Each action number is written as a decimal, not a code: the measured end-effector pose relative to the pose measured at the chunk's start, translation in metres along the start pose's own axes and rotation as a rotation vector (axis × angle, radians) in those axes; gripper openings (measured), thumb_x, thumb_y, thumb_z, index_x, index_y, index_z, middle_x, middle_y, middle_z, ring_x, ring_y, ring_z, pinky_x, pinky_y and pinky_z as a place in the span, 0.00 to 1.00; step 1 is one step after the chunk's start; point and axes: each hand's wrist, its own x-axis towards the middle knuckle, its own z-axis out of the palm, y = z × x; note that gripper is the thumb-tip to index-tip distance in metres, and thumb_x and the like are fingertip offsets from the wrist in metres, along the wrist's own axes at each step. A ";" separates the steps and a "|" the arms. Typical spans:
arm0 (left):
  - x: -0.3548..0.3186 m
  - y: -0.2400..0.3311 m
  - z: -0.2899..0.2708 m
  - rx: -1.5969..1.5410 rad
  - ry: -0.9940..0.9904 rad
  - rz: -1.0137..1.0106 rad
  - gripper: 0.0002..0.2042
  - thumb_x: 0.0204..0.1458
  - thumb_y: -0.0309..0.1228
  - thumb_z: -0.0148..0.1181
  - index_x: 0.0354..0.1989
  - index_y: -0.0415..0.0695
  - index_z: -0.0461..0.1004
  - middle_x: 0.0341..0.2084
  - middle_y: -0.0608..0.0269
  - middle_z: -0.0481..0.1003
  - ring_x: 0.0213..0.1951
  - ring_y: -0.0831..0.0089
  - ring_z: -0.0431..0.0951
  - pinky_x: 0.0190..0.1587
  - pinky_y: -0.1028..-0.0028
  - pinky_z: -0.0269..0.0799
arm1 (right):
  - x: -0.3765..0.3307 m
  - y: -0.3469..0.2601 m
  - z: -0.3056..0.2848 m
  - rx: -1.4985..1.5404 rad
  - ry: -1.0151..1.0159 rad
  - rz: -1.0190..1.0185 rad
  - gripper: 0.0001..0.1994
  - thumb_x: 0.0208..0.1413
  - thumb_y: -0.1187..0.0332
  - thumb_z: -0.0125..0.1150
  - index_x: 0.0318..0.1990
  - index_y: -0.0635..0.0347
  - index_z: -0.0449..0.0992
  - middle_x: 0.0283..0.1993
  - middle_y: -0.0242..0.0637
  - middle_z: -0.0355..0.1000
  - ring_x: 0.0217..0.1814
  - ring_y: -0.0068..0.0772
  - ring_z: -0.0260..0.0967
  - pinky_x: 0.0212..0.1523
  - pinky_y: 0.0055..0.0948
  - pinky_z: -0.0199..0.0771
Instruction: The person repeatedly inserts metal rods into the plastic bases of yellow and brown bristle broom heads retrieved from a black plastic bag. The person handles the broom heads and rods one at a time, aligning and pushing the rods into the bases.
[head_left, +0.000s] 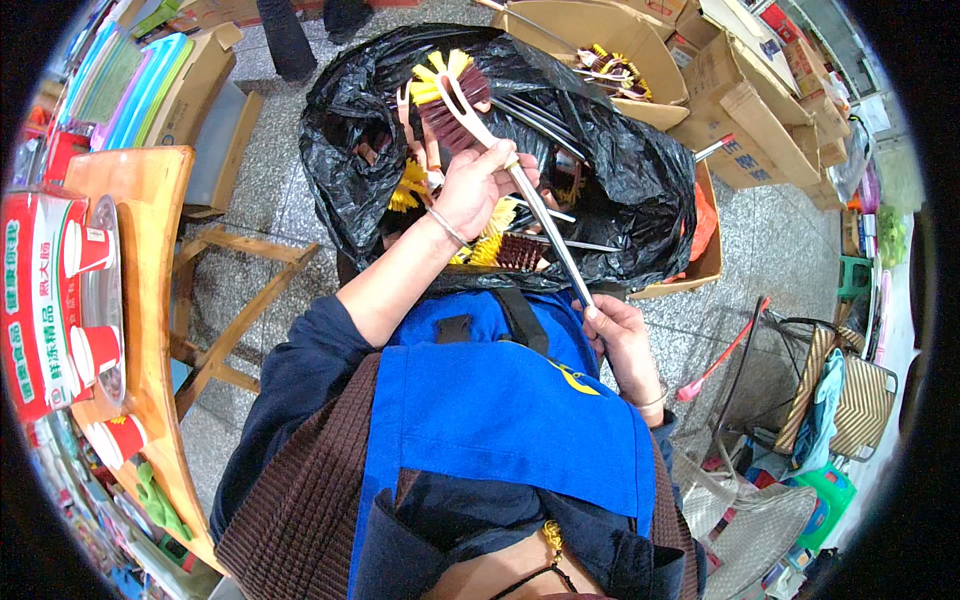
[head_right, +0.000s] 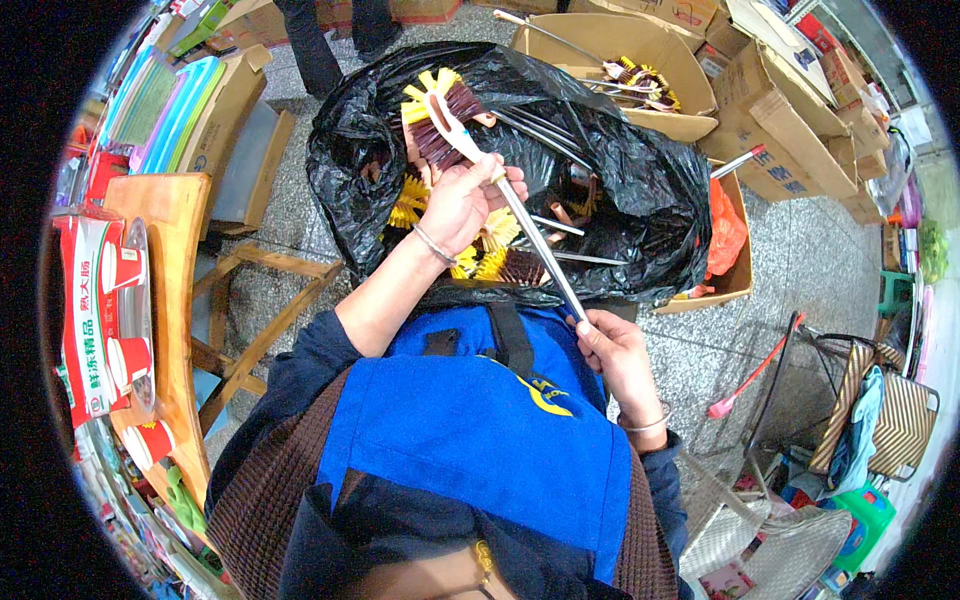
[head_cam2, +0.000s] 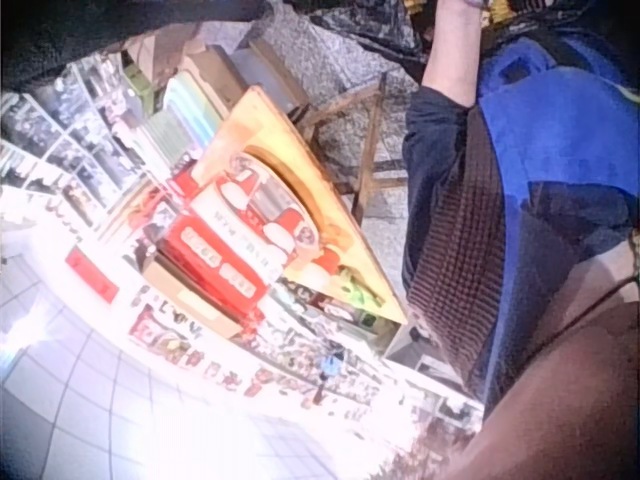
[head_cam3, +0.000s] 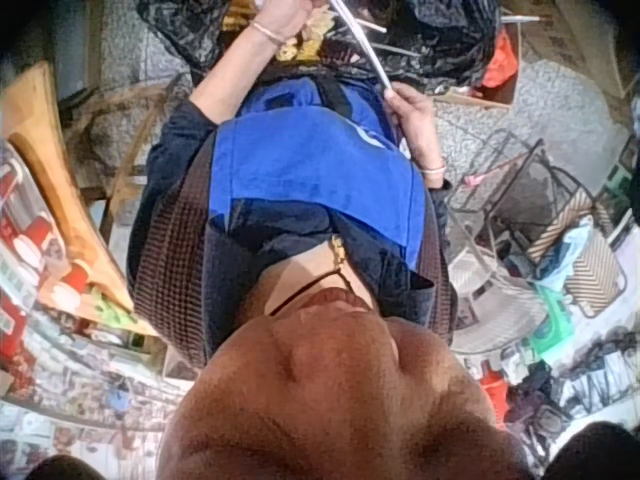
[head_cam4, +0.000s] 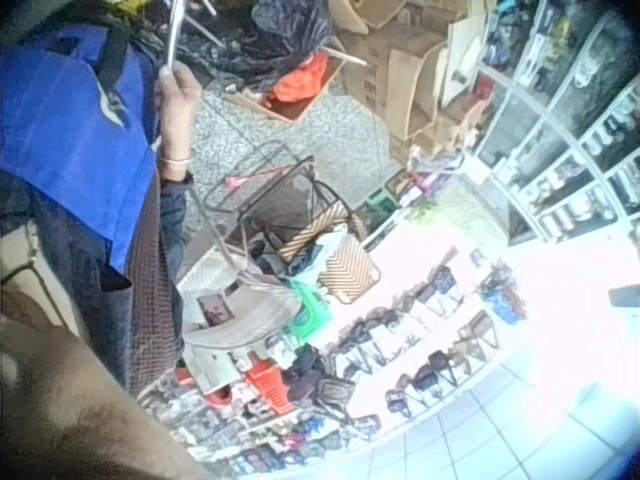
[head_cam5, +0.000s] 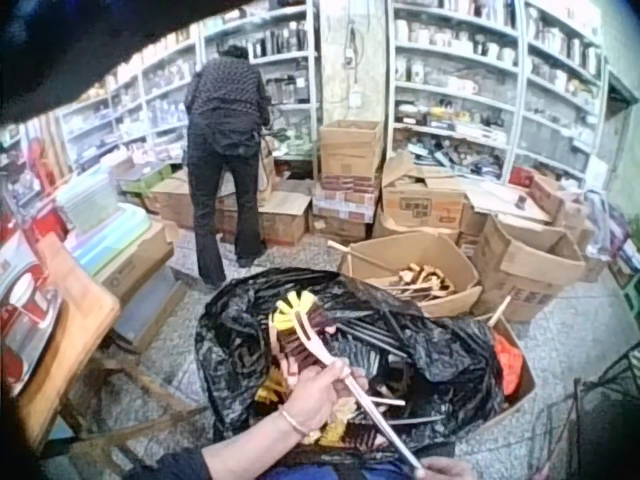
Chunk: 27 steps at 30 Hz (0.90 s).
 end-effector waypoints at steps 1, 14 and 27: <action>0.000 0.001 0.000 -0.001 0.028 -0.013 0.09 0.59 0.33 0.50 0.39 0.40 0.69 0.34 0.53 0.76 0.37 0.61 0.78 0.44 0.63 0.76 | 0.002 0.003 0.003 -0.149 0.058 -0.108 0.10 0.58 0.67 0.57 0.40 0.66 0.75 0.21 0.27 0.65 0.21 0.19 0.61 0.22 0.21 0.60; -0.002 0.010 0.012 -0.225 0.238 -0.025 0.15 0.59 0.42 0.50 0.24 0.47 0.65 0.20 0.58 0.72 0.23 0.64 0.75 0.30 0.64 0.75 | 0.000 0.006 0.020 -1.064 0.620 -0.656 0.11 0.50 0.67 0.63 0.42 0.54 0.76 0.26 0.39 0.68 0.27 0.44 0.67 0.27 0.39 0.65; -0.008 0.015 0.029 0.127 0.258 0.204 0.13 0.57 0.37 0.49 0.22 0.46 0.64 0.17 0.57 0.72 0.19 0.67 0.74 0.26 0.70 0.73 | 0.004 0.021 0.013 -0.254 0.113 -0.294 0.13 0.59 0.66 0.57 0.48 0.65 0.75 0.28 0.25 0.72 0.24 0.19 0.65 0.25 0.19 0.65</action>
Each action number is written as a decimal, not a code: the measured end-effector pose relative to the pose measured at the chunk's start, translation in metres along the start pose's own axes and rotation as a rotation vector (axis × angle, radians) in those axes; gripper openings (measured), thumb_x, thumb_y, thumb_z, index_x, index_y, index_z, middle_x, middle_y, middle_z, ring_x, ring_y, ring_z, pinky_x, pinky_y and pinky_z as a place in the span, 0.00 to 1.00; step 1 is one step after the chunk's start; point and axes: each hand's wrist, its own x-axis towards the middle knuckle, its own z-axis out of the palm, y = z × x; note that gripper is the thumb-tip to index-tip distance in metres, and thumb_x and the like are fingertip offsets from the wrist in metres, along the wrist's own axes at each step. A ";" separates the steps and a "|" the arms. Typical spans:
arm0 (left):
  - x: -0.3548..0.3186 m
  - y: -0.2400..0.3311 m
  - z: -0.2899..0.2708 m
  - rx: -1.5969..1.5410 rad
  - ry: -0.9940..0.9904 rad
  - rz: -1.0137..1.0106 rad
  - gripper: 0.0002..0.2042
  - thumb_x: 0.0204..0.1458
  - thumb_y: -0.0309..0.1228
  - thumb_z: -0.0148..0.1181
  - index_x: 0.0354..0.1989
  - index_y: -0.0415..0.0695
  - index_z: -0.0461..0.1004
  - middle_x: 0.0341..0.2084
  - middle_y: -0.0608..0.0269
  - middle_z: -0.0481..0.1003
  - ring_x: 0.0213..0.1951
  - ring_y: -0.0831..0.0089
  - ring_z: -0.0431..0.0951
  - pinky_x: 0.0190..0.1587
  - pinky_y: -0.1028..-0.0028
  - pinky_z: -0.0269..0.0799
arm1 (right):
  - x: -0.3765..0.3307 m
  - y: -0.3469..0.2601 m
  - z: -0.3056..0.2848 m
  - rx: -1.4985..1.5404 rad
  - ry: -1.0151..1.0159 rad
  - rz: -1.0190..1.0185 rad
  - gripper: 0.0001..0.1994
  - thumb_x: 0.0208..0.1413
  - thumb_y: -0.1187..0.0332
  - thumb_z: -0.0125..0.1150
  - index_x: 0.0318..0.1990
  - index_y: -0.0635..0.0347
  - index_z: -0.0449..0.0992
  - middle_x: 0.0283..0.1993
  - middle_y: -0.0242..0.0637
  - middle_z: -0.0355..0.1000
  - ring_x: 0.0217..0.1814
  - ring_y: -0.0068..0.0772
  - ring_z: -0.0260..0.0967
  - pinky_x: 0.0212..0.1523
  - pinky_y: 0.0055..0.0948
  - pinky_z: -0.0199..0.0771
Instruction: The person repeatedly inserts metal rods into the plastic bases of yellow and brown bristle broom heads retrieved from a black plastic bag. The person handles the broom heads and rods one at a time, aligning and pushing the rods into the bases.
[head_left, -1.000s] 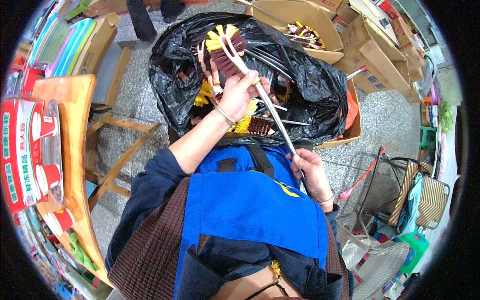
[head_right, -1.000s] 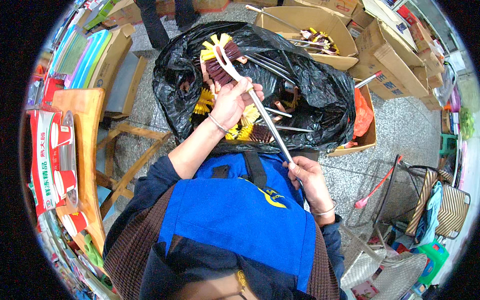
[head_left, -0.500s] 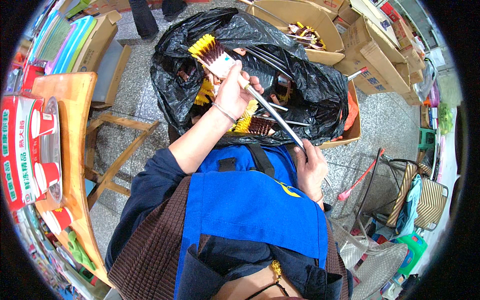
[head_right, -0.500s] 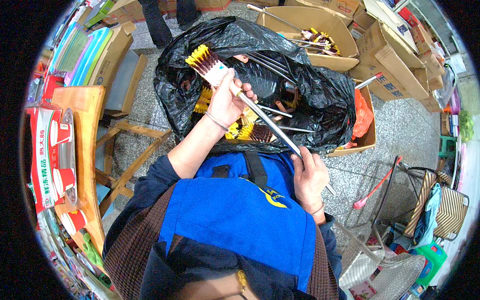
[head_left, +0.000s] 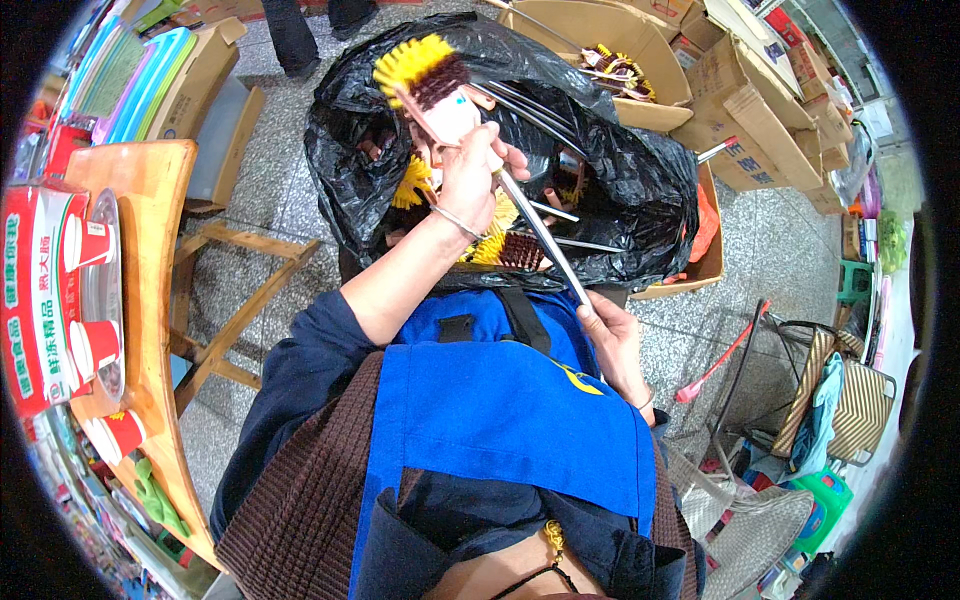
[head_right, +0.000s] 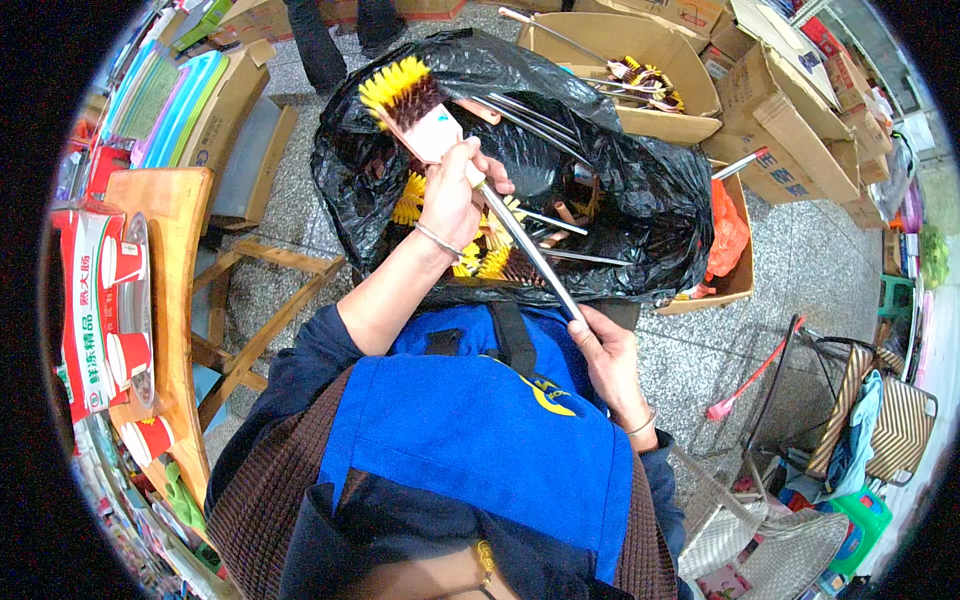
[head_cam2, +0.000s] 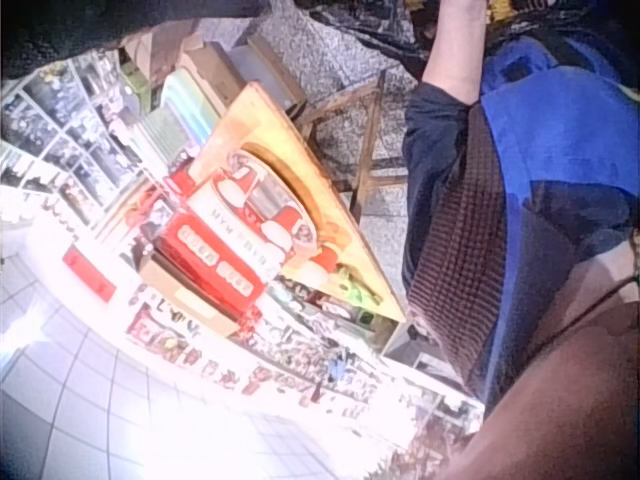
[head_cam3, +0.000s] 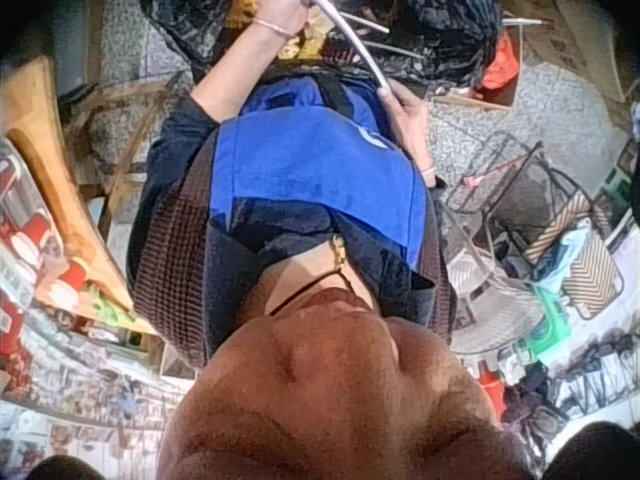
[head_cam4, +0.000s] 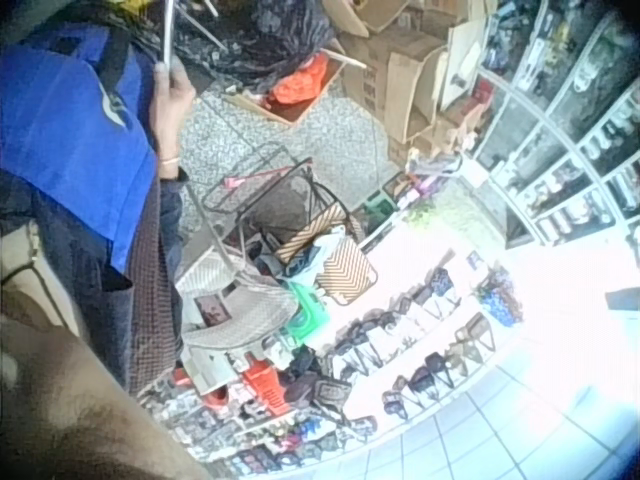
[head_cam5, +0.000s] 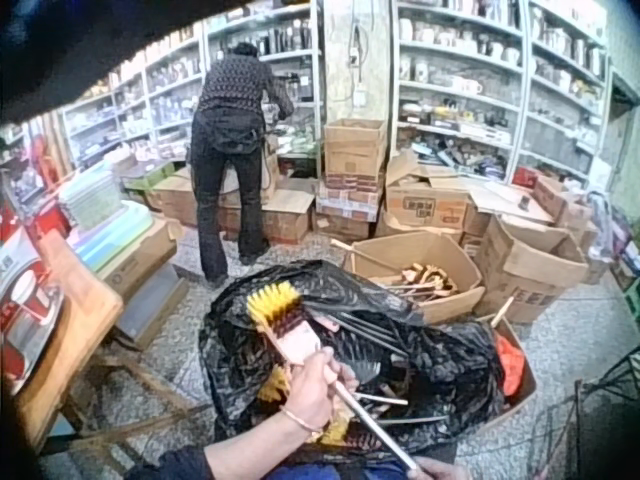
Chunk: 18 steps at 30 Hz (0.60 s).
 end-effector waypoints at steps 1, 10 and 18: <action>-0.002 0.000 0.001 0.047 -0.044 0.073 0.13 0.57 0.37 0.49 0.22 0.47 0.63 0.16 0.58 0.71 0.19 0.68 0.73 0.26 0.69 0.73 | 0.000 -0.002 -0.003 0.134 -0.078 0.116 0.14 0.59 0.66 0.56 0.48 0.64 0.75 0.26 0.24 0.69 0.23 0.17 0.61 0.23 0.17 0.61; 0.002 0.003 -0.004 -0.291 -0.181 -0.135 0.14 0.59 0.41 0.47 0.23 0.49 0.60 0.14 0.64 0.63 0.20 0.69 0.65 0.34 0.62 0.67 | 0.008 -0.013 -0.007 -0.189 0.084 -0.119 0.12 0.58 0.66 0.57 0.48 0.57 0.76 0.19 0.30 0.62 0.18 0.22 0.57 0.19 0.24 0.55; 0.002 0.004 -0.002 -0.338 -0.122 -0.115 0.14 0.60 0.40 0.46 0.22 0.50 0.59 0.14 0.69 0.58 0.18 0.74 0.58 0.32 0.68 0.64 | 0.013 -0.018 0.001 0.038 -0.073 0.076 0.13 0.58 0.65 0.57 0.46 0.63 0.76 0.19 0.23 0.62 0.20 0.16 0.55 0.19 0.22 0.56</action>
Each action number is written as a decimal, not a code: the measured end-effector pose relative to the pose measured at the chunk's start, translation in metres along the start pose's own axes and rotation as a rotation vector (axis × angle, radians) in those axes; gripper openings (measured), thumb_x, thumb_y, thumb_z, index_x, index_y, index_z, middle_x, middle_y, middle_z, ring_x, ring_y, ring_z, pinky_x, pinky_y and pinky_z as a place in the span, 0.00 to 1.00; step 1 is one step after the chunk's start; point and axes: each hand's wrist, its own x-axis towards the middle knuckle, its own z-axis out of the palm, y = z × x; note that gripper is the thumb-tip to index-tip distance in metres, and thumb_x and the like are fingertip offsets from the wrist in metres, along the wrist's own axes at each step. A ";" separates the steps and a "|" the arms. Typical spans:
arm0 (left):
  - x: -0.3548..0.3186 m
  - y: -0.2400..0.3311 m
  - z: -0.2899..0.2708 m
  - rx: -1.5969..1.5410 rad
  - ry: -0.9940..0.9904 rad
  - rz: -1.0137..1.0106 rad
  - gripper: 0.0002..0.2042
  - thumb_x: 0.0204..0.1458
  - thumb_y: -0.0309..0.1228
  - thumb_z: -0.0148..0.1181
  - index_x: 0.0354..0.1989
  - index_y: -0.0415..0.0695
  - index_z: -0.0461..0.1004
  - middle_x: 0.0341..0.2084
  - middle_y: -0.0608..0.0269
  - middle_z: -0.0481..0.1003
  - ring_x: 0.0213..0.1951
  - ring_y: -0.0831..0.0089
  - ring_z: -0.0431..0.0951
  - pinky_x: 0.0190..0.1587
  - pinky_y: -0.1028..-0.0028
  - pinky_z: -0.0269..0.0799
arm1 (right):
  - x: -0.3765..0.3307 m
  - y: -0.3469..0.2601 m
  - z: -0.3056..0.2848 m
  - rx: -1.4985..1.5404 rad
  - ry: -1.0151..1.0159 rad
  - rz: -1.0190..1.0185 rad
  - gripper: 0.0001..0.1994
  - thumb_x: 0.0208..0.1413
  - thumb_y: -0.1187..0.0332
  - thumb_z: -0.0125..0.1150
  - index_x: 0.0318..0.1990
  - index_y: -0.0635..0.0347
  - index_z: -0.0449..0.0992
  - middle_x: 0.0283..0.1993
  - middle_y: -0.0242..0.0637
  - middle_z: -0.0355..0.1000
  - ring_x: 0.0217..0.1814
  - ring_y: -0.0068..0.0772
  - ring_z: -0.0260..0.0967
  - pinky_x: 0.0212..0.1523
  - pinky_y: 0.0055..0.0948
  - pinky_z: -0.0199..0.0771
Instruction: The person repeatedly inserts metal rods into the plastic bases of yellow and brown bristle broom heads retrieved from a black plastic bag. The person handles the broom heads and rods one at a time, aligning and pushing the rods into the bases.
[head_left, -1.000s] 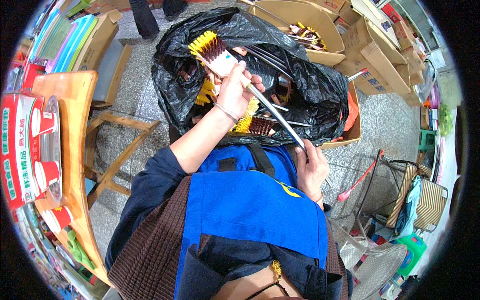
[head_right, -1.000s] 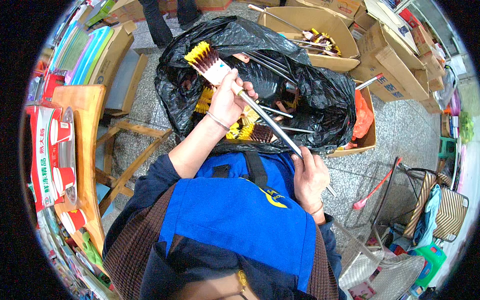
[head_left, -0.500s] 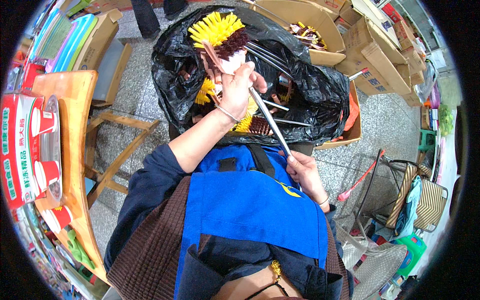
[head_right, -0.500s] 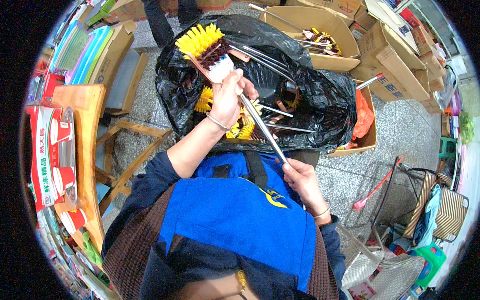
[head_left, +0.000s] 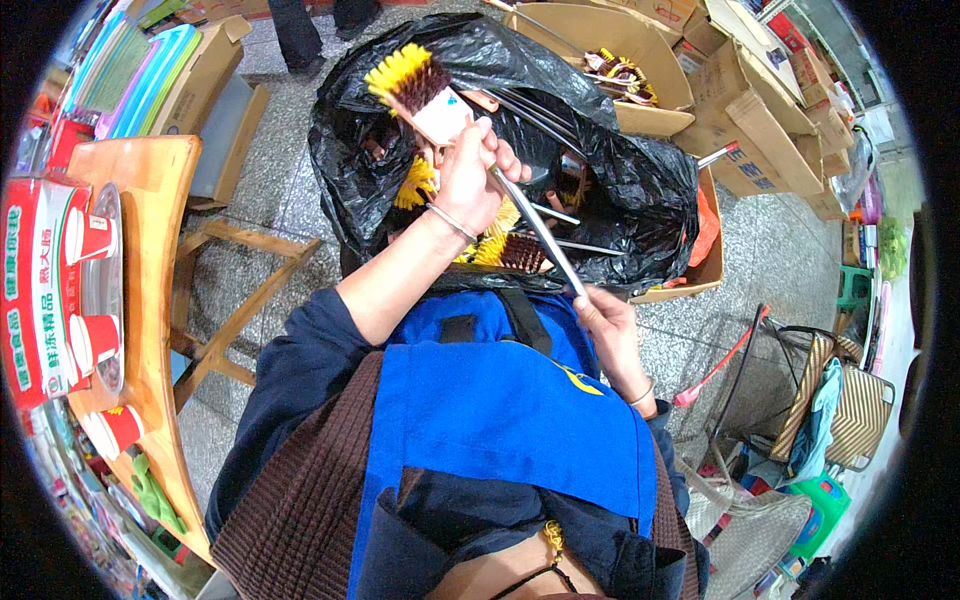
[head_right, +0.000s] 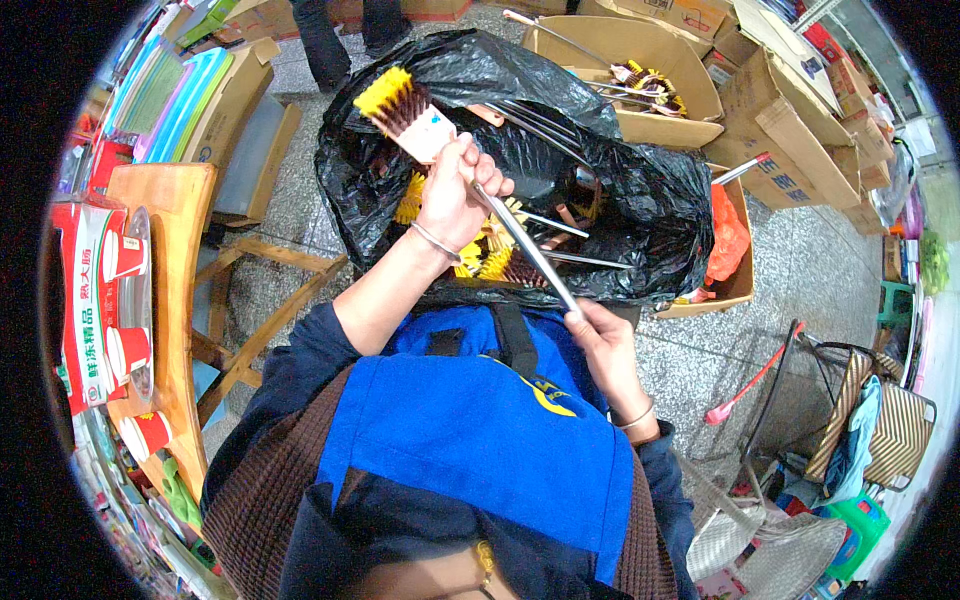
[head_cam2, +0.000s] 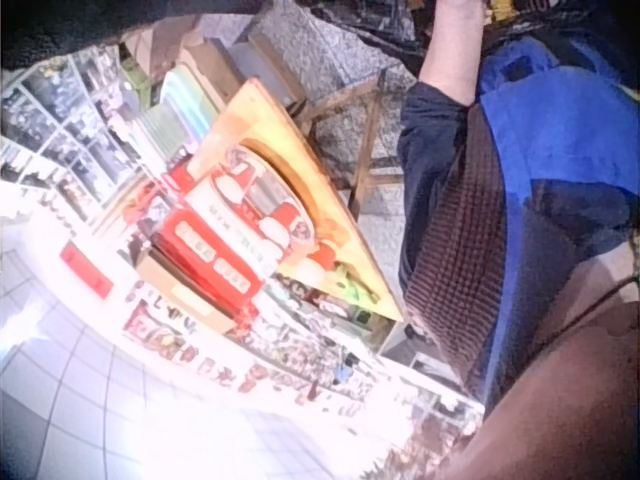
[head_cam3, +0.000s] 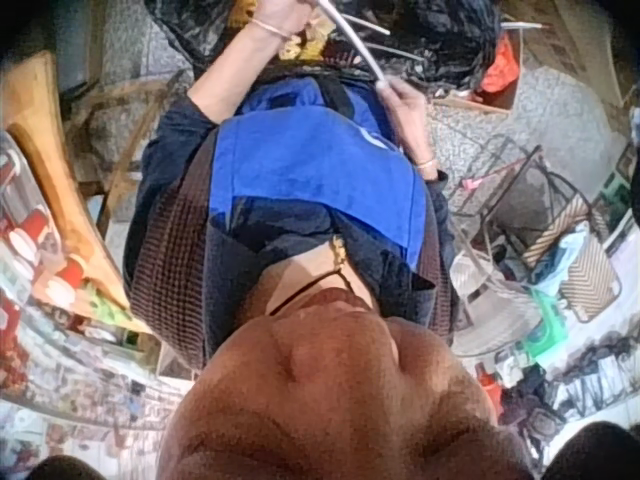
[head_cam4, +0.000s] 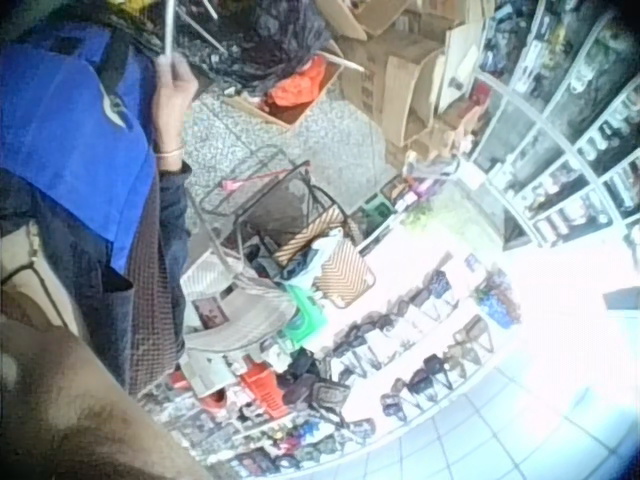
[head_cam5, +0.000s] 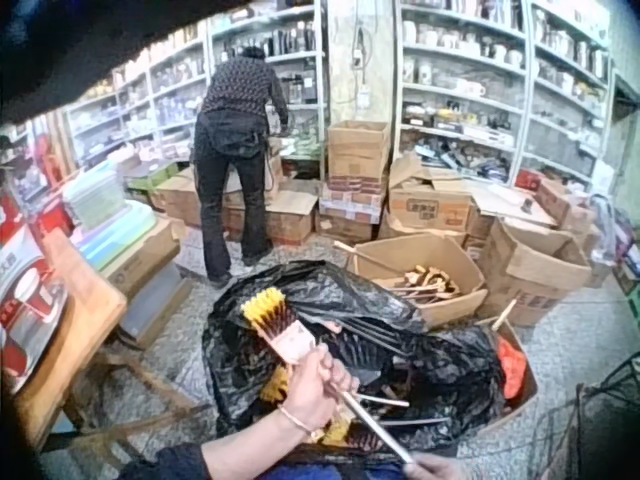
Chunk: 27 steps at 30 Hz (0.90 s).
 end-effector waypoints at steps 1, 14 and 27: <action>0.000 0.001 0.000 -0.011 -0.033 -0.034 0.14 0.60 0.40 0.46 0.22 0.51 0.59 0.13 0.70 0.57 0.17 0.75 0.57 0.31 0.69 0.62 | -0.001 -0.003 -0.005 0.267 -0.176 0.258 0.13 0.59 0.64 0.56 0.45 0.65 0.76 0.19 0.19 0.61 0.19 0.12 0.52 0.19 0.15 0.50; 0.014 0.036 -0.010 -0.152 0.054 0.085 0.16 0.60 0.37 0.45 0.18 0.51 0.58 0.11 0.75 0.51 0.14 0.79 0.51 0.24 0.75 0.54 | -0.013 0.017 -0.021 -0.853 0.472 -0.391 0.12 0.51 0.65 0.63 0.42 0.56 0.76 0.29 0.39 0.71 0.30 0.41 0.69 0.32 0.32 0.68; -0.034 -0.029 0.005 -0.112 -0.028 -0.206 0.16 0.61 0.39 0.43 0.20 0.51 0.58 0.10 0.74 0.51 0.13 0.79 0.52 0.20 0.76 0.52 | 0.056 -0.047 -0.021 -0.478 0.148 -0.608 0.10 0.53 0.74 0.58 0.44 0.60 0.76 0.47 0.41 0.71 0.46 0.35 0.71 0.45 0.27 0.71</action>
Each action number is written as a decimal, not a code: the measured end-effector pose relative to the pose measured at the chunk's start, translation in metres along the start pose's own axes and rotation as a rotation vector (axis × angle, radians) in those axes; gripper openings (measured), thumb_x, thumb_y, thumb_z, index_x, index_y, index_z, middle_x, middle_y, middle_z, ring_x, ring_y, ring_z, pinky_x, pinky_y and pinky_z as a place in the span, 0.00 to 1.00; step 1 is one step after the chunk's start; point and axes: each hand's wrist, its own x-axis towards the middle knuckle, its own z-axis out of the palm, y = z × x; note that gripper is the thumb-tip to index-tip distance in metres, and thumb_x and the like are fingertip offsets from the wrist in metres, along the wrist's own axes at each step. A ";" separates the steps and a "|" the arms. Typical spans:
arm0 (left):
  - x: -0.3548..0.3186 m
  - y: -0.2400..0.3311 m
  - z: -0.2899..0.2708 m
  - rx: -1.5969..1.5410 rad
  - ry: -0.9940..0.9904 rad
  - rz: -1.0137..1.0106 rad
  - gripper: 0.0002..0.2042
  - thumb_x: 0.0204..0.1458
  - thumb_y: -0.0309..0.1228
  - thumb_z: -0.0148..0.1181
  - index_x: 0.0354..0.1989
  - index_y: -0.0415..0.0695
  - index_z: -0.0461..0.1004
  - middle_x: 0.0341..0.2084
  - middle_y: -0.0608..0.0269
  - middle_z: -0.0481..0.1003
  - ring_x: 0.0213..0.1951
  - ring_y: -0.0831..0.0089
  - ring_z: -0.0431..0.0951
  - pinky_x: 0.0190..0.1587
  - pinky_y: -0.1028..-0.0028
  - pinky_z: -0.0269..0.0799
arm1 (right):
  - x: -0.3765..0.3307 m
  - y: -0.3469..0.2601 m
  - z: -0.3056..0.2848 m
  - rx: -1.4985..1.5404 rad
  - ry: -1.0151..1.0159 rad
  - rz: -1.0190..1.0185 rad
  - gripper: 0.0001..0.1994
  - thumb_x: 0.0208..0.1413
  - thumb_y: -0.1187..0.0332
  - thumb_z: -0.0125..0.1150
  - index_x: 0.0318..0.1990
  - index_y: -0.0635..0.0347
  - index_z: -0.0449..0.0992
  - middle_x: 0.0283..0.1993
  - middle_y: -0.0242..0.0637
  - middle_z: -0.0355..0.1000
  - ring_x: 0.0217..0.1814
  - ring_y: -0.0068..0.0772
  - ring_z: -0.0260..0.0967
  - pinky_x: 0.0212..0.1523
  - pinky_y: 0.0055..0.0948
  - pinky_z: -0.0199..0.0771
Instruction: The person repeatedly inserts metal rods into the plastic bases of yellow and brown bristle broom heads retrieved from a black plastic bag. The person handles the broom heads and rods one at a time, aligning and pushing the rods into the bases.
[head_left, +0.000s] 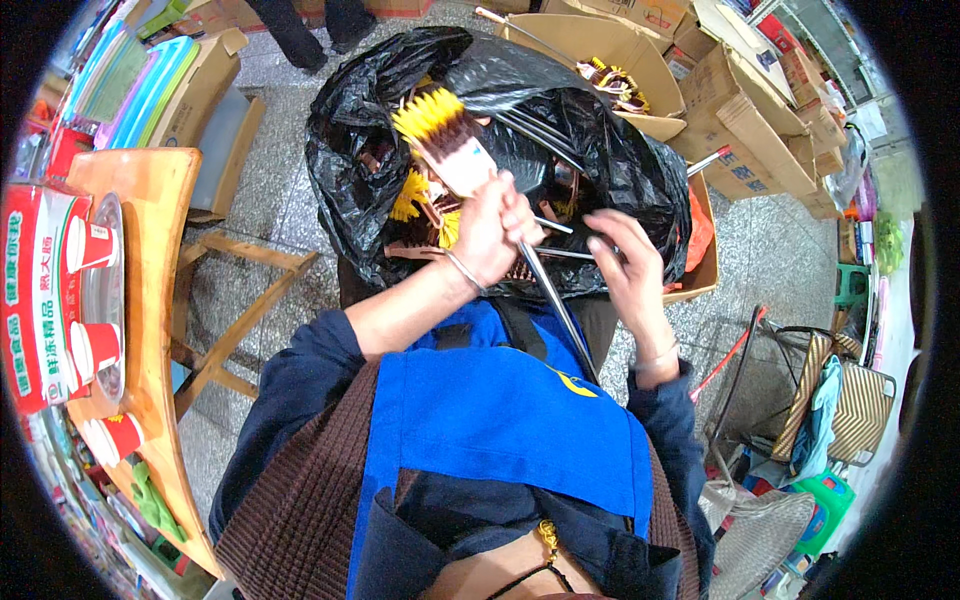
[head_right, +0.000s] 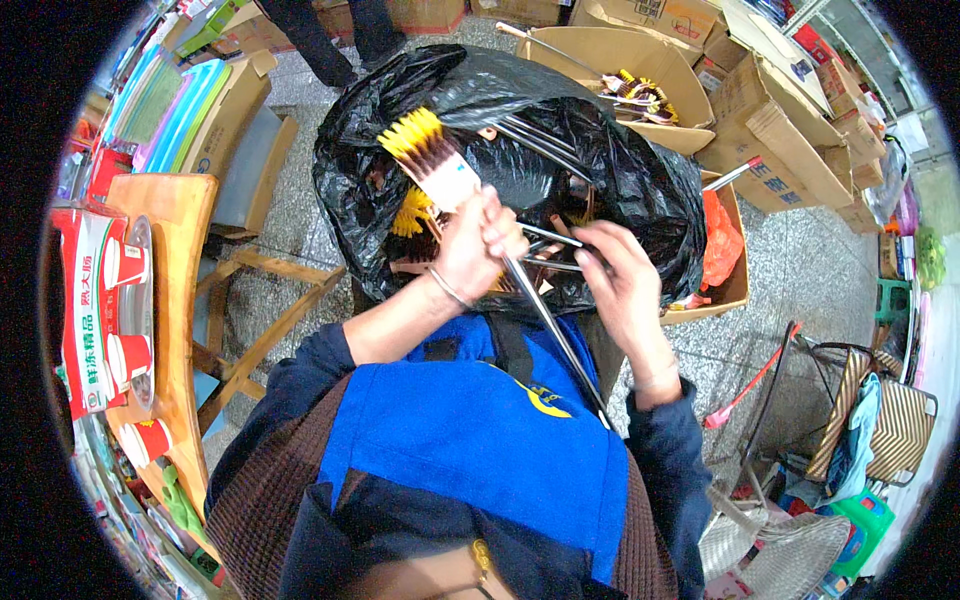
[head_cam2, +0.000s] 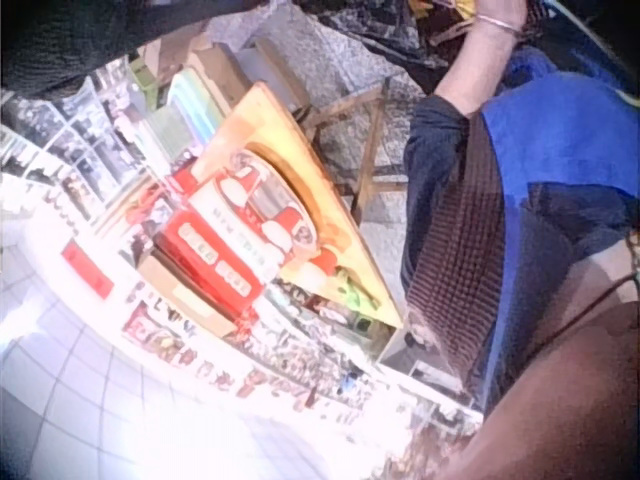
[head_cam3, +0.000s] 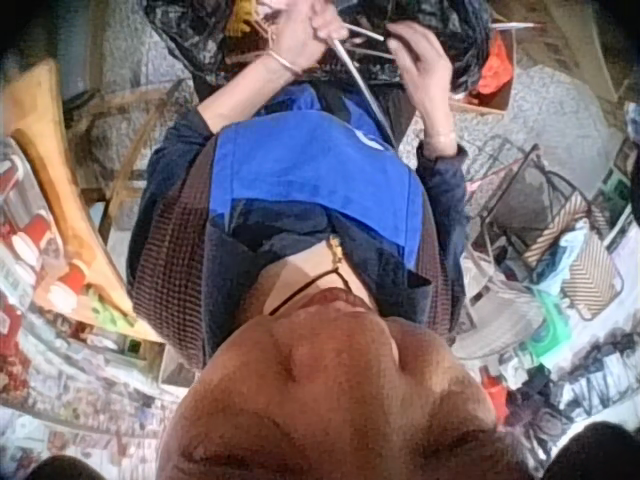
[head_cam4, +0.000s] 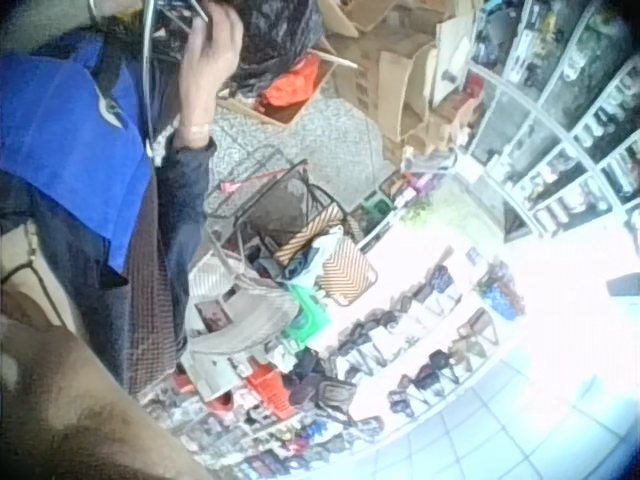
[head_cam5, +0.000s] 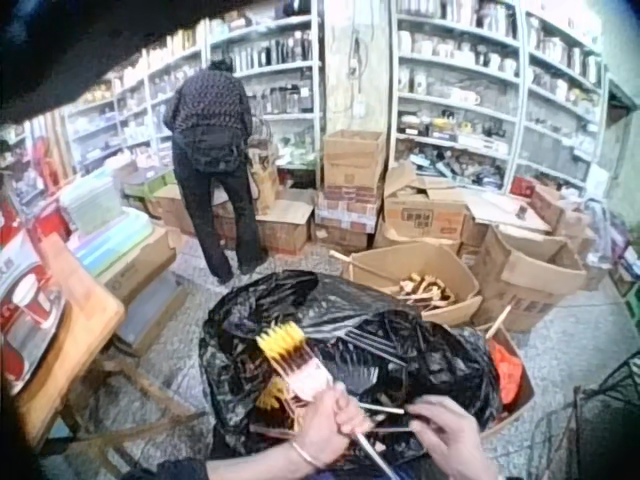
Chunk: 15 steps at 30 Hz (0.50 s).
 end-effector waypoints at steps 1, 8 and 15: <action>-0.004 -0.009 0.000 0.010 -0.026 -0.030 0.16 0.61 0.39 0.44 0.20 0.51 0.58 0.10 0.74 0.52 0.14 0.79 0.53 0.21 0.75 0.55 | 0.017 0.000 0.008 -0.023 -0.006 -0.084 0.11 0.53 0.74 0.58 0.44 0.59 0.76 0.48 0.41 0.71 0.47 0.38 0.71 0.45 0.28 0.71; -0.026 -0.037 0.004 0.070 -0.258 -0.199 0.18 0.63 0.42 0.42 0.20 0.50 0.56 0.13 0.70 0.54 0.17 0.75 0.57 0.28 0.69 0.63 | 0.118 0.015 0.065 -0.298 -0.063 -0.239 0.16 0.49 0.76 0.54 0.47 0.52 0.73 0.55 0.44 0.68 0.49 0.51 0.70 0.47 0.41 0.73; -0.022 -0.020 0.004 0.172 -0.134 -0.111 0.20 0.65 0.42 0.35 0.18 0.53 0.54 0.10 0.76 0.50 0.14 0.81 0.50 0.21 0.78 0.52 | 0.162 0.024 0.069 0.016 0.421 0.027 0.23 0.48 0.68 0.60 0.52 0.66 0.68 0.43 0.53 0.73 0.44 0.52 0.72 0.48 0.39 0.71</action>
